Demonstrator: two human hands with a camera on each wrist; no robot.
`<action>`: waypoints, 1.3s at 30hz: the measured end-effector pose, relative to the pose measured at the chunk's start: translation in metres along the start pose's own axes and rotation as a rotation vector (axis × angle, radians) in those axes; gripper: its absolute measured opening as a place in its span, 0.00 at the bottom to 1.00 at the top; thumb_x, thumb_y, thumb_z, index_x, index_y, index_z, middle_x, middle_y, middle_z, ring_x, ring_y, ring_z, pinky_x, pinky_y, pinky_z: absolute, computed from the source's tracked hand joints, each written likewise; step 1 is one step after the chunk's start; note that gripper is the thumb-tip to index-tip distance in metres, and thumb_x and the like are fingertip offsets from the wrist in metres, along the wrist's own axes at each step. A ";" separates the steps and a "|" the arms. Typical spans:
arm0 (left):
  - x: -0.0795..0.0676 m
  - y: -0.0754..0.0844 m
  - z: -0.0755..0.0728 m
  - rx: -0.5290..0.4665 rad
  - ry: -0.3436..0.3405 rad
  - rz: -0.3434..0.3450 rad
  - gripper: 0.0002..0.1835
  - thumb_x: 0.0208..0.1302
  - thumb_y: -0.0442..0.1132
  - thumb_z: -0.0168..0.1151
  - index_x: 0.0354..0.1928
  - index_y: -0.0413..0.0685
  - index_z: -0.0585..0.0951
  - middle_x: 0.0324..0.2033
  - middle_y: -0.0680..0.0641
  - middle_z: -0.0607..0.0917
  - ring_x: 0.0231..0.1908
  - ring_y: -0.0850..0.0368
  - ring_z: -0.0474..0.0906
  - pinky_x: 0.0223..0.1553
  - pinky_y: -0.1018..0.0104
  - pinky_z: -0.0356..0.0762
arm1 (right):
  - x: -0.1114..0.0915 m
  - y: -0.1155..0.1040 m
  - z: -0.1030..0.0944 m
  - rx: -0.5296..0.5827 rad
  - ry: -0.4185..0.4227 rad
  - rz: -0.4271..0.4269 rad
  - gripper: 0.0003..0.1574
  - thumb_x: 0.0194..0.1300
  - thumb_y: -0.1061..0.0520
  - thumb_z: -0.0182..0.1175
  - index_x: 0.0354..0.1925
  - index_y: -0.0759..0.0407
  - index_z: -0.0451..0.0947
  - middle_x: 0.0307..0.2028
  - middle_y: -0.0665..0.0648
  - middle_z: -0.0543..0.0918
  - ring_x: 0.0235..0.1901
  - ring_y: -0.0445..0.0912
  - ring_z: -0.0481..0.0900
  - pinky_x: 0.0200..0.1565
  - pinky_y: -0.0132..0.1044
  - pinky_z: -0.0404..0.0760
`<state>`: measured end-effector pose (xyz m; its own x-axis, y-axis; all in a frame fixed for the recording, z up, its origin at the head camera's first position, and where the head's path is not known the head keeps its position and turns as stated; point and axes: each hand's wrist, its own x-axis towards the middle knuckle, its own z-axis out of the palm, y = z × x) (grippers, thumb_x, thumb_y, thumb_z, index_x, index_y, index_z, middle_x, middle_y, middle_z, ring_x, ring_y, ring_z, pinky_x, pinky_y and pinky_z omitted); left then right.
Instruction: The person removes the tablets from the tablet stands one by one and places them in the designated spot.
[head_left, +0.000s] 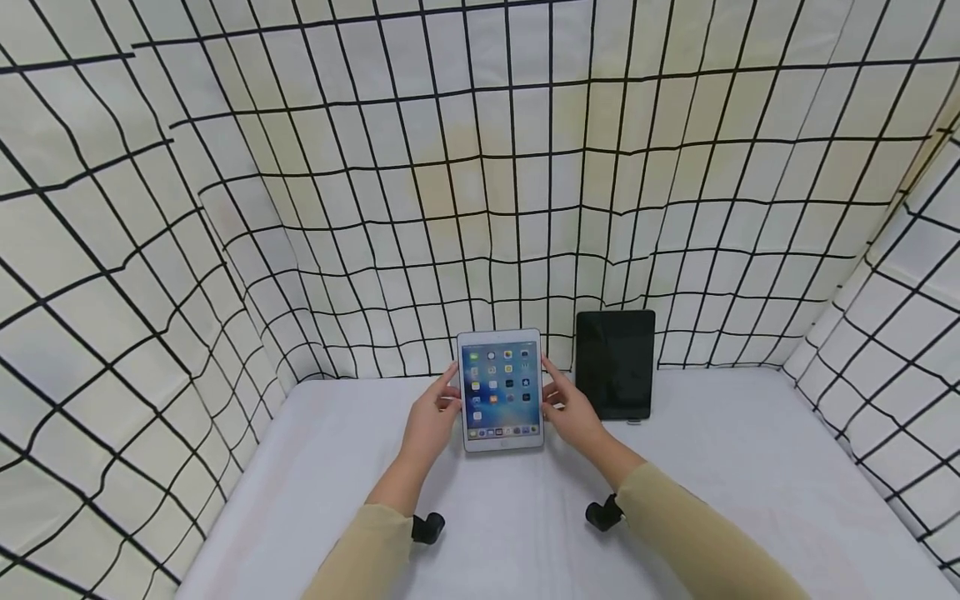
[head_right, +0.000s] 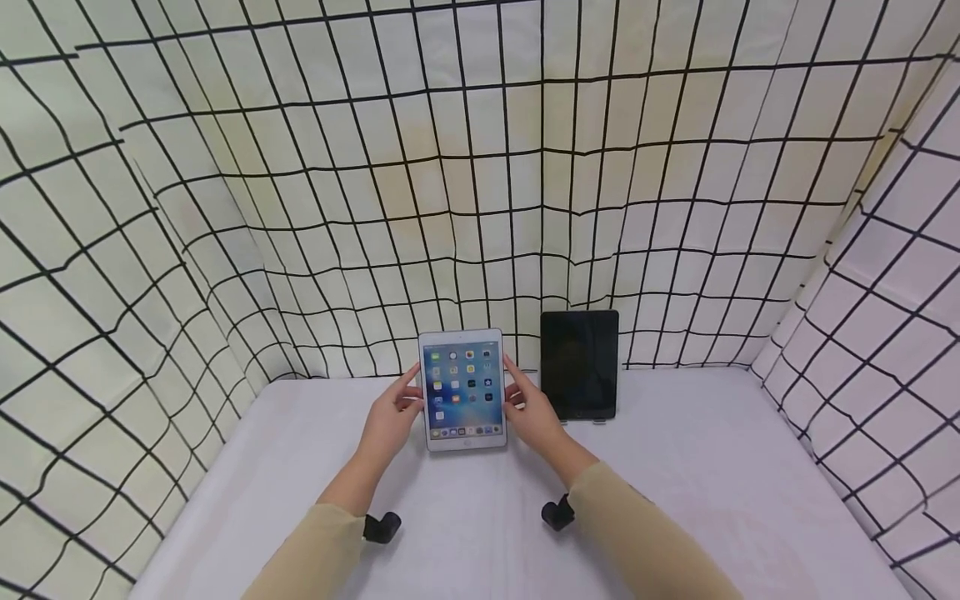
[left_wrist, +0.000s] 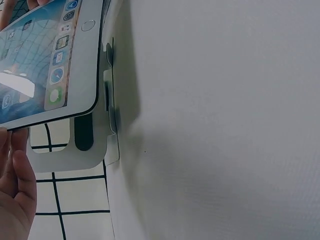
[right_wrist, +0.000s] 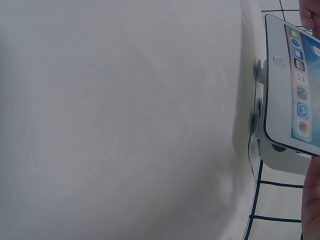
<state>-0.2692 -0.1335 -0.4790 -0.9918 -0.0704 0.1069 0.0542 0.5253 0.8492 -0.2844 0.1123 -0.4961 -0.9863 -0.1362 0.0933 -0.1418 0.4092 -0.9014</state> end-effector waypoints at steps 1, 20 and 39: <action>-0.001 0.000 0.000 0.004 -0.005 -0.001 0.32 0.66 0.39 0.54 0.63 0.87 0.59 0.43 0.56 0.78 0.46 0.58 0.75 0.39 0.63 0.76 | -0.001 0.000 -0.001 0.006 -0.006 0.002 0.52 0.62 0.65 0.57 0.66 0.18 0.46 0.41 0.52 0.74 0.41 0.44 0.76 0.43 0.38 0.79; -0.019 0.002 -0.006 -0.019 -0.078 -0.052 0.31 0.66 0.39 0.55 0.64 0.81 0.61 0.44 0.55 0.78 0.48 0.56 0.75 0.45 0.61 0.76 | -0.023 0.000 -0.008 0.089 -0.099 0.051 0.54 0.60 0.65 0.59 0.65 0.18 0.47 0.40 0.55 0.75 0.39 0.47 0.77 0.41 0.36 0.80; -0.032 -0.005 -0.017 0.027 -0.135 -0.098 0.32 0.63 0.38 0.58 0.65 0.77 0.62 0.42 0.53 0.79 0.44 0.56 0.77 0.37 0.64 0.75 | -0.034 0.000 -0.001 0.135 -0.192 0.080 0.54 0.58 0.65 0.62 0.68 0.26 0.47 0.40 0.59 0.74 0.34 0.47 0.79 0.37 0.38 0.81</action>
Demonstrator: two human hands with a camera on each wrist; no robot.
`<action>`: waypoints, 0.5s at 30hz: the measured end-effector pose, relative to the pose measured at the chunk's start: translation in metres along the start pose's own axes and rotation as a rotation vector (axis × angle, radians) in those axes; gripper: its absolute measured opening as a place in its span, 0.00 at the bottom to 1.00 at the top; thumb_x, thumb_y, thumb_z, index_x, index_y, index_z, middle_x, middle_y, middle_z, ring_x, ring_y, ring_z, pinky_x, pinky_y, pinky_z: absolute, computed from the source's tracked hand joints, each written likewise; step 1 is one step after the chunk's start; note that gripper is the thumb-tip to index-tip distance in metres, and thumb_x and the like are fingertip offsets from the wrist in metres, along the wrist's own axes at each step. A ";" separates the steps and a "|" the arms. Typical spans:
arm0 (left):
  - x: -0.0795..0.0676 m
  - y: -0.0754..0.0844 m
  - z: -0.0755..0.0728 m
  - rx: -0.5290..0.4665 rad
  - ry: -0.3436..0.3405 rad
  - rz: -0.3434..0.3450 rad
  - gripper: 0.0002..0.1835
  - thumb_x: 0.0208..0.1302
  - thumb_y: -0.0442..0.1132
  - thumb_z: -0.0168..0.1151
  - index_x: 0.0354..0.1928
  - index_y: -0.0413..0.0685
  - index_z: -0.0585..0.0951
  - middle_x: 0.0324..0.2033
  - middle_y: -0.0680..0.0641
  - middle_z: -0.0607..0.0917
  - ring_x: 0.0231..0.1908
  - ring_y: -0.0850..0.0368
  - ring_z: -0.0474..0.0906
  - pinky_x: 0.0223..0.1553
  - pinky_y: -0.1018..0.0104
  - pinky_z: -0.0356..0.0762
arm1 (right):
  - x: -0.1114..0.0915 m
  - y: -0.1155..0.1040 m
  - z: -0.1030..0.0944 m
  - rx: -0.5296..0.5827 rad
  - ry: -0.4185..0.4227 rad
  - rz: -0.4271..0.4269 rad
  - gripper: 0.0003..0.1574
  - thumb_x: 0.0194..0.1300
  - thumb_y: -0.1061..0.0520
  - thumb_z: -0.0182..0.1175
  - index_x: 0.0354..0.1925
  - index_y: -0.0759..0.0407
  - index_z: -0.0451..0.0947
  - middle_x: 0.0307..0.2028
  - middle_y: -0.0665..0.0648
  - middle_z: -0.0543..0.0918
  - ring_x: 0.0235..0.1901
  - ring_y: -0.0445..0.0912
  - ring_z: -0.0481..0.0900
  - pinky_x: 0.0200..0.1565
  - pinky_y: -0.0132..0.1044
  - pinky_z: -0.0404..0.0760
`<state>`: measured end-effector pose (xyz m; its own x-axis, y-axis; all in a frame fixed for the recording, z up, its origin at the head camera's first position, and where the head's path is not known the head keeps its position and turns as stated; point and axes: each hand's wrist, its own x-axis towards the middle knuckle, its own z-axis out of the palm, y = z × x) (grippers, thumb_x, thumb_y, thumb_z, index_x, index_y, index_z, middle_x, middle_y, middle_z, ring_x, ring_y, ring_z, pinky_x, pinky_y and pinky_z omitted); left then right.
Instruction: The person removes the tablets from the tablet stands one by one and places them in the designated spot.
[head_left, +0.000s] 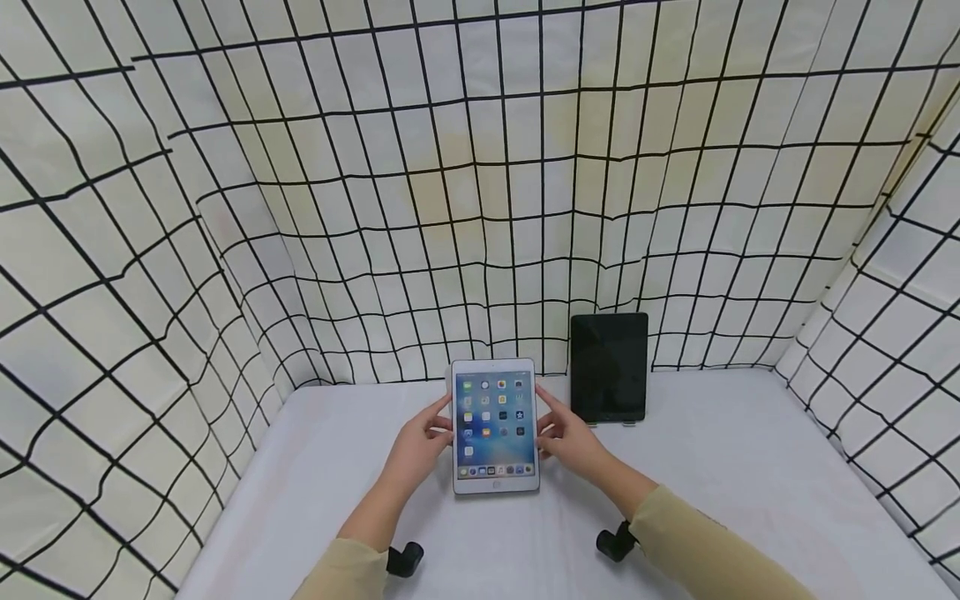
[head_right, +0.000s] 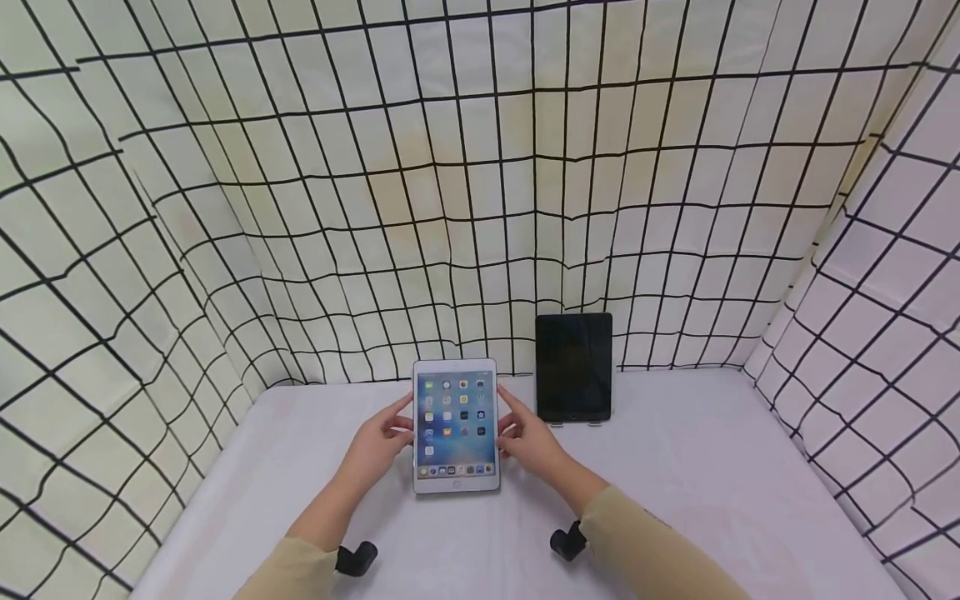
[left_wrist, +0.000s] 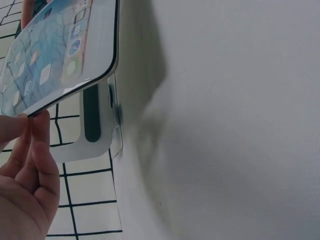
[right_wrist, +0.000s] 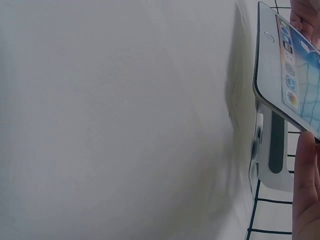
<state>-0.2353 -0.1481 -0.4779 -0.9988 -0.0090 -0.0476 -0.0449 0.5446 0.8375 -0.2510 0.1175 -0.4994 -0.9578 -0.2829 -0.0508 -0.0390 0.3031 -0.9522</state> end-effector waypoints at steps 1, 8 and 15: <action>-0.001 0.000 -0.001 0.003 -0.005 -0.001 0.32 0.63 0.38 0.58 0.65 0.76 0.62 0.42 0.52 0.79 0.43 0.56 0.77 0.36 0.64 0.75 | 0.000 0.001 0.000 0.005 -0.008 0.007 0.54 0.58 0.65 0.62 0.68 0.26 0.47 0.40 0.59 0.74 0.34 0.47 0.79 0.37 0.38 0.81; -0.009 -0.002 -0.004 0.042 -0.033 -0.021 0.32 0.62 0.37 0.59 0.67 0.67 0.63 0.42 0.51 0.79 0.40 0.58 0.78 0.36 0.64 0.75 | -0.003 0.002 0.006 0.043 -0.045 0.072 0.55 0.56 0.65 0.63 0.69 0.29 0.47 0.39 0.60 0.75 0.32 0.49 0.80 0.36 0.39 0.81; -0.014 -0.010 -0.006 -0.002 -0.069 -0.044 0.33 0.60 0.34 0.60 0.67 0.62 0.64 0.40 0.49 0.79 0.35 0.59 0.78 0.32 0.65 0.72 | -0.006 0.004 0.009 0.095 -0.098 0.119 0.55 0.55 0.65 0.64 0.70 0.34 0.48 0.38 0.60 0.75 0.31 0.49 0.81 0.35 0.39 0.81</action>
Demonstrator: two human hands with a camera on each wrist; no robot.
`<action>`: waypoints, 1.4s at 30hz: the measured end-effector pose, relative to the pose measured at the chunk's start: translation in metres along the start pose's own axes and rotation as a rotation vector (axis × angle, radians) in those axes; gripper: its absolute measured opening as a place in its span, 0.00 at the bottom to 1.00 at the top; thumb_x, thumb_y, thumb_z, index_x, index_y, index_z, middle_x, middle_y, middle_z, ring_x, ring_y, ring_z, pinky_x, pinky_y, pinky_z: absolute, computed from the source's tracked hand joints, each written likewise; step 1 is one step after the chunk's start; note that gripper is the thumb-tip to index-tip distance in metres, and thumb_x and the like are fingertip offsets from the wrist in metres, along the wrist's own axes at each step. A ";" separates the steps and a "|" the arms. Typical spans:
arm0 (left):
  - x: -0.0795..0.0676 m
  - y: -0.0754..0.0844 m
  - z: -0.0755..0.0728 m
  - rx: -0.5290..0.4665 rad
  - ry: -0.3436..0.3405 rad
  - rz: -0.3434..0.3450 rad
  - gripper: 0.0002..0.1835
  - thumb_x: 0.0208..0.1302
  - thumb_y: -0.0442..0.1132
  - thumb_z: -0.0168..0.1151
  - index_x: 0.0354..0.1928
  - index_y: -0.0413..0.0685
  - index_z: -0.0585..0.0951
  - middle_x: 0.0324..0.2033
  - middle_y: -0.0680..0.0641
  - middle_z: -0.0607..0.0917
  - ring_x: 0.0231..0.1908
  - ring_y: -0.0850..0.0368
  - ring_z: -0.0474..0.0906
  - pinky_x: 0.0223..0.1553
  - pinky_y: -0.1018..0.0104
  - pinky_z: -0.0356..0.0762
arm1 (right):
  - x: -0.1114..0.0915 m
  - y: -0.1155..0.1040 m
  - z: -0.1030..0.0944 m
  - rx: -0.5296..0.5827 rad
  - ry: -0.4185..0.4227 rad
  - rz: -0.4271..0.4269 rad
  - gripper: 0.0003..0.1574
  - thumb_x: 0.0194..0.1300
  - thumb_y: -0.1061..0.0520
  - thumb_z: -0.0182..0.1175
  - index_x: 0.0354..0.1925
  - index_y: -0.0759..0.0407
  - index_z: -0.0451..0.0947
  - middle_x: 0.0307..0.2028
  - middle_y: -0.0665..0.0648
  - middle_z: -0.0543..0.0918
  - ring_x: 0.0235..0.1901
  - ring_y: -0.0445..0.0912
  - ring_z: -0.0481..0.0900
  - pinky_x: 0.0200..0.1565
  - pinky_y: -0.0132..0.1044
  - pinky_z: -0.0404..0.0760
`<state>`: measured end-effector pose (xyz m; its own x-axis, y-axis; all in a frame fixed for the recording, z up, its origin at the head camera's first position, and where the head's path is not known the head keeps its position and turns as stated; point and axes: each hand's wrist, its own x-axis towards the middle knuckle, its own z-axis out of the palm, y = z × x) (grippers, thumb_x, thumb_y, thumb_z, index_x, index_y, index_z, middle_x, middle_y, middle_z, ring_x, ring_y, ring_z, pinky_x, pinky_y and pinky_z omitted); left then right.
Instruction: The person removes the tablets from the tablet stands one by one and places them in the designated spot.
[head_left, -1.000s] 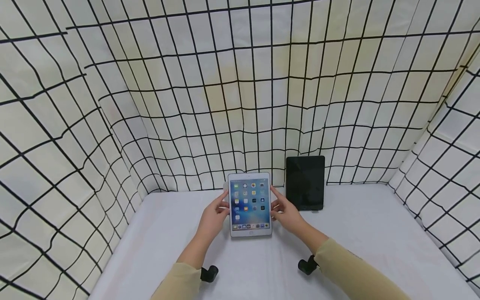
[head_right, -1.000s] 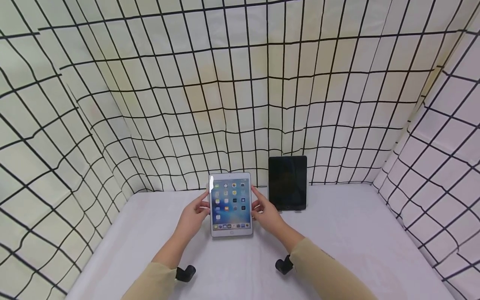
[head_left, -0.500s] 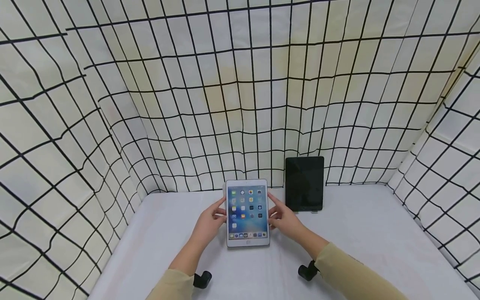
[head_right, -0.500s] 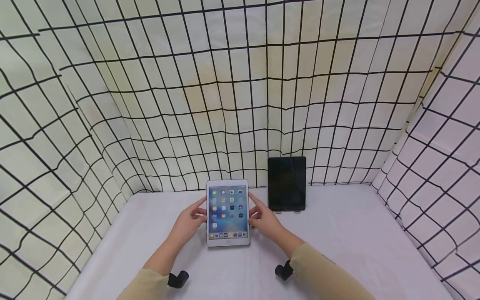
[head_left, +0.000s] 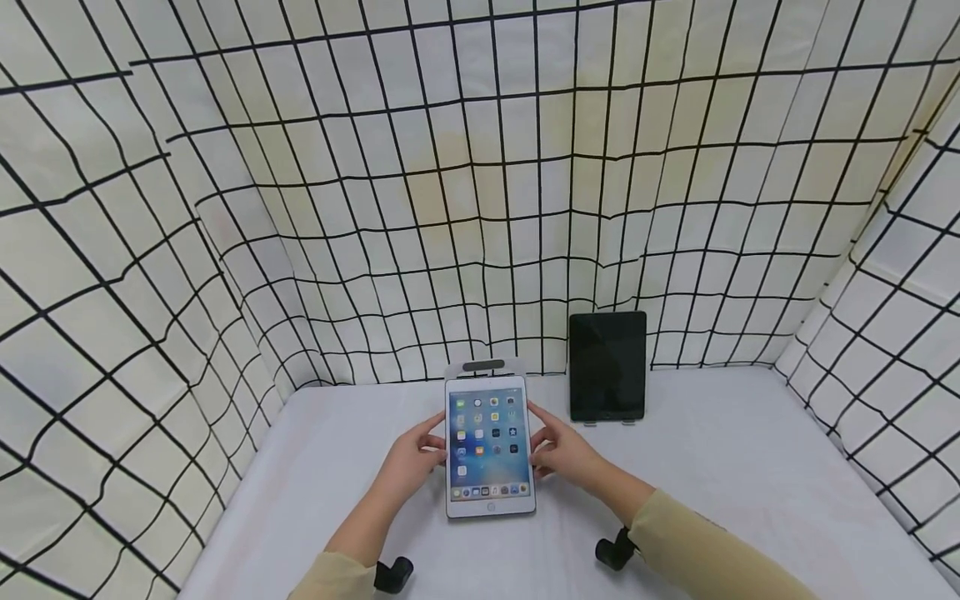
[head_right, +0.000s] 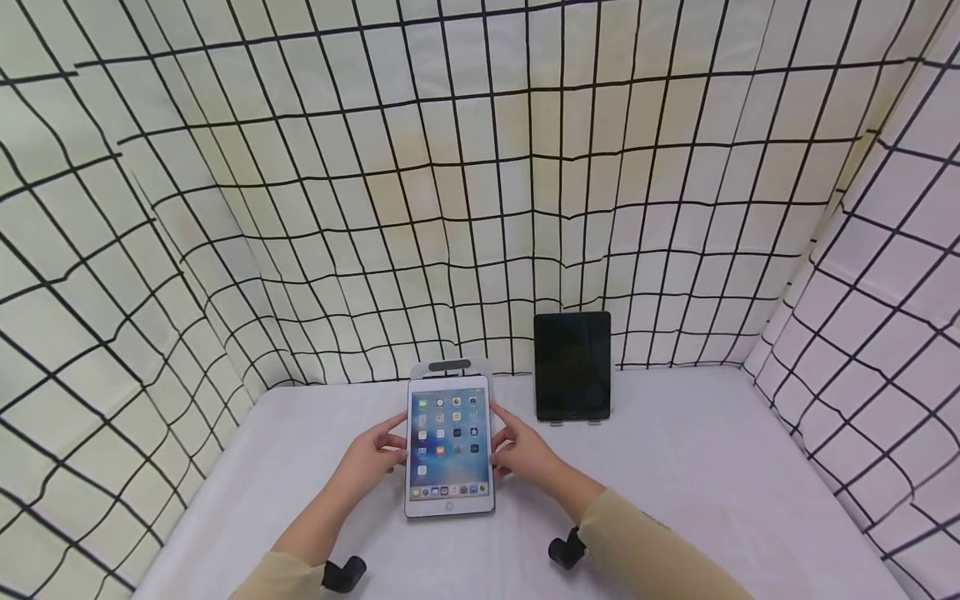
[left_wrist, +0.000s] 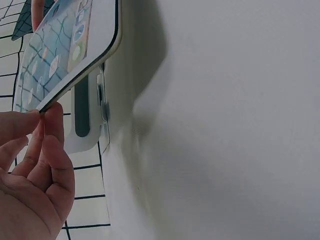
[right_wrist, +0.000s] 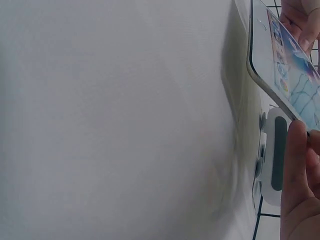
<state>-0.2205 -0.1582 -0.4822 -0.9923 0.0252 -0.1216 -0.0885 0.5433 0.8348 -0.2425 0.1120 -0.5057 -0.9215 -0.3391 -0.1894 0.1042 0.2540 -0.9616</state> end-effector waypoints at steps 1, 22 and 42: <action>0.000 -0.002 0.000 -0.005 -0.007 -0.002 0.33 0.60 0.34 0.60 0.67 0.61 0.64 0.40 0.48 0.79 0.35 0.59 0.78 0.32 0.65 0.72 | 0.000 0.000 0.001 0.003 -0.007 0.008 0.55 0.55 0.64 0.64 0.70 0.34 0.48 0.38 0.60 0.76 0.31 0.50 0.81 0.35 0.39 0.81; -0.007 -0.017 0.000 -0.069 -0.126 -0.075 0.32 0.56 0.29 0.57 0.65 0.46 0.66 0.34 0.45 0.79 0.28 0.55 0.76 0.28 0.63 0.74 | -0.012 0.011 0.011 0.092 -0.126 0.100 0.53 0.54 0.67 0.62 0.71 0.44 0.49 0.37 0.60 0.77 0.24 0.48 0.79 0.33 0.39 0.81; -0.019 -0.031 0.004 -0.007 -0.216 -0.152 0.31 0.56 0.30 0.57 0.64 0.40 0.65 0.23 0.49 0.81 0.19 0.57 0.72 0.22 0.65 0.69 | -0.022 0.013 0.027 0.026 -0.141 0.246 0.53 0.51 0.66 0.65 0.70 0.52 0.51 0.33 0.61 0.78 0.25 0.49 0.80 0.29 0.38 0.81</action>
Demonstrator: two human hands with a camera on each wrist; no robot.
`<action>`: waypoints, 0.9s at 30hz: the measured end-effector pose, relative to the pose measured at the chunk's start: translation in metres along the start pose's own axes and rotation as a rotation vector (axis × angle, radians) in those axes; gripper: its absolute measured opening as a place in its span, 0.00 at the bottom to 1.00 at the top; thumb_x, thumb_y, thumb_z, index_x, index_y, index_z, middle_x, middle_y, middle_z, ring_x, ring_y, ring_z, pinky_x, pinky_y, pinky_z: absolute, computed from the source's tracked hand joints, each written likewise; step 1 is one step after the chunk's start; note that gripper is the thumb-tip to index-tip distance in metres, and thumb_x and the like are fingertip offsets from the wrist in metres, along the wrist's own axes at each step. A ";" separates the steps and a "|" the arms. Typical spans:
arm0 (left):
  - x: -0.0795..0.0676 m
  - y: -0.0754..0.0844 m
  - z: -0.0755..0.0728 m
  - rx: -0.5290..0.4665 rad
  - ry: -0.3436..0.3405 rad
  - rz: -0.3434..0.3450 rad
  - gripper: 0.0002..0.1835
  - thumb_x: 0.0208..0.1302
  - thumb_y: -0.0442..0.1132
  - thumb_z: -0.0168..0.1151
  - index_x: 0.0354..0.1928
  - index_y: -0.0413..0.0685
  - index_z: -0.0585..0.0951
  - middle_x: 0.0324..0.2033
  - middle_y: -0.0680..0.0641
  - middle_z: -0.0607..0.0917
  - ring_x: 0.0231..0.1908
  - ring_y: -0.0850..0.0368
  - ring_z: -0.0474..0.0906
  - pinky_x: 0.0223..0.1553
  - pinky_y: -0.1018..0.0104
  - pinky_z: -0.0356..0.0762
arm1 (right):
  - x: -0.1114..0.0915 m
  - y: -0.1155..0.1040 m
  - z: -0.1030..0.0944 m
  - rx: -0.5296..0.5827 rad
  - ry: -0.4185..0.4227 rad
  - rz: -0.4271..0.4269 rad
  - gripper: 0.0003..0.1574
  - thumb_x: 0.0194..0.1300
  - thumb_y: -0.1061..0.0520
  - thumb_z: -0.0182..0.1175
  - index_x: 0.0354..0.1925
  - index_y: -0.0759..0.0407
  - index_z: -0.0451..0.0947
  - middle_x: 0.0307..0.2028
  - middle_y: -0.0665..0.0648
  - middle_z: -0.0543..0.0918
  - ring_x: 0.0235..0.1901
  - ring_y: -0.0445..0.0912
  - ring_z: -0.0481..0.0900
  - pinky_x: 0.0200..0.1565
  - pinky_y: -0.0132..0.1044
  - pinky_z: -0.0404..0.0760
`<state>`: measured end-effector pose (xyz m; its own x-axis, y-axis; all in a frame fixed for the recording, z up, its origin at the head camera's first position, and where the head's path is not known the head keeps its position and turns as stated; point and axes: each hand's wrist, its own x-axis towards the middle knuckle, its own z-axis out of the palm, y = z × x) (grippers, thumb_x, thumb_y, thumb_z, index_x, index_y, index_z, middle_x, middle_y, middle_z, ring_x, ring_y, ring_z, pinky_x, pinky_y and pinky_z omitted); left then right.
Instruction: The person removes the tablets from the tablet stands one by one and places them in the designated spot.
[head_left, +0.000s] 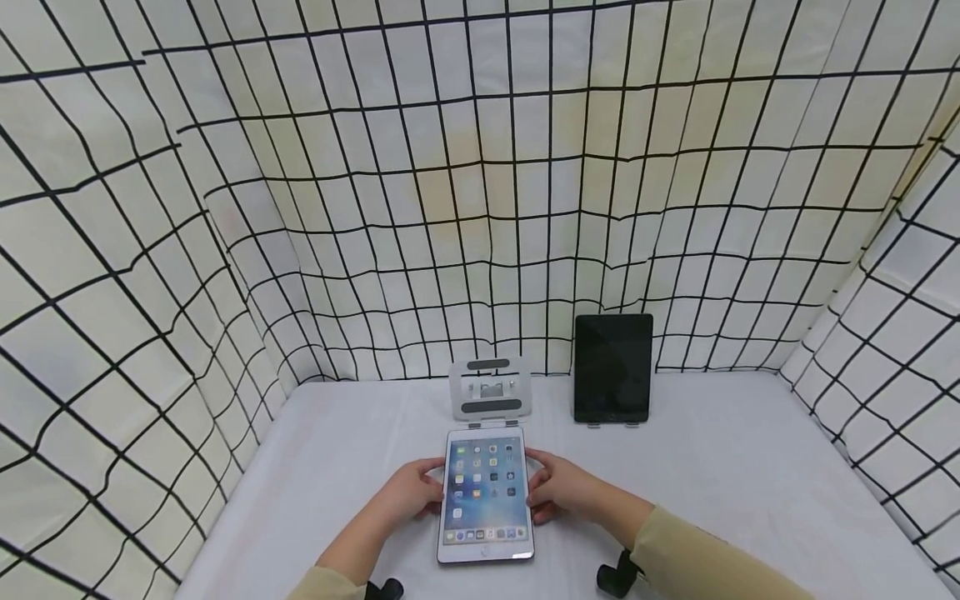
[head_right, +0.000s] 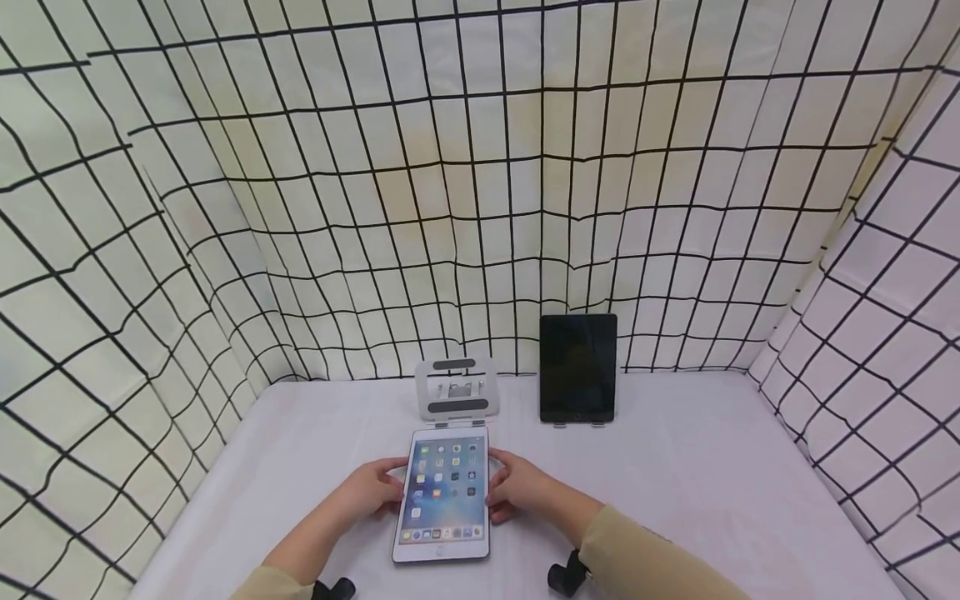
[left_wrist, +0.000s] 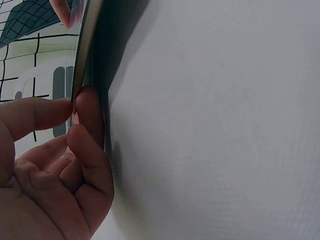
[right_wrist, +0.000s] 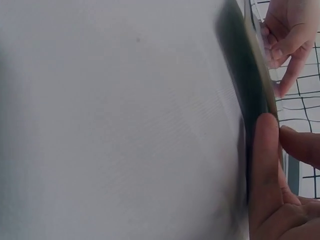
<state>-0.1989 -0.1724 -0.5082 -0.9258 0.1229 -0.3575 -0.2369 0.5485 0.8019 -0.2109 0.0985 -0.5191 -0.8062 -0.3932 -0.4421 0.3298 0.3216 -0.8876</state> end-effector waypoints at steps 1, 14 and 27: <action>-0.001 0.000 0.000 0.000 -0.006 -0.005 0.31 0.56 0.30 0.57 0.64 0.40 0.66 0.22 0.48 0.81 0.19 0.56 0.72 0.22 0.65 0.69 | -0.001 0.000 0.000 -0.005 -0.001 0.007 0.53 0.51 0.67 0.65 0.70 0.53 0.51 0.33 0.61 0.78 0.25 0.49 0.80 0.29 0.38 0.81; -0.003 0.005 -0.002 0.029 -0.051 -0.043 0.30 0.56 0.30 0.57 0.64 0.41 0.67 0.21 0.48 0.83 0.18 0.56 0.72 0.23 0.65 0.69 | -0.004 -0.006 0.005 -0.057 0.024 0.075 0.51 0.51 0.68 0.64 0.69 0.56 0.53 0.31 0.62 0.79 0.23 0.48 0.80 0.27 0.35 0.80; -0.004 0.012 -0.002 0.039 -0.081 -0.069 0.31 0.56 0.29 0.58 0.64 0.40 0.66 0.21 0.47 0.83 0.18 0.57 0.76 0.22 0.65 0.73 | 0.002 -0.010 0.003 -0.168 0.061 0.126 0.52 0.50 0.67 0.66 0.69 0.52 0.55 0.29 0.63 0.79 0.21 0.49 0.80 0.25 0.34 0.79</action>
<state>-0.1990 -0.1683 -0.4962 -0.8806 0.1487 -0.4500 -0.2863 0.5899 0.7550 -0.2143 0.0916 -0.5120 -0.7940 -0.2896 -0.5346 0.3472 0.5058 -0.7897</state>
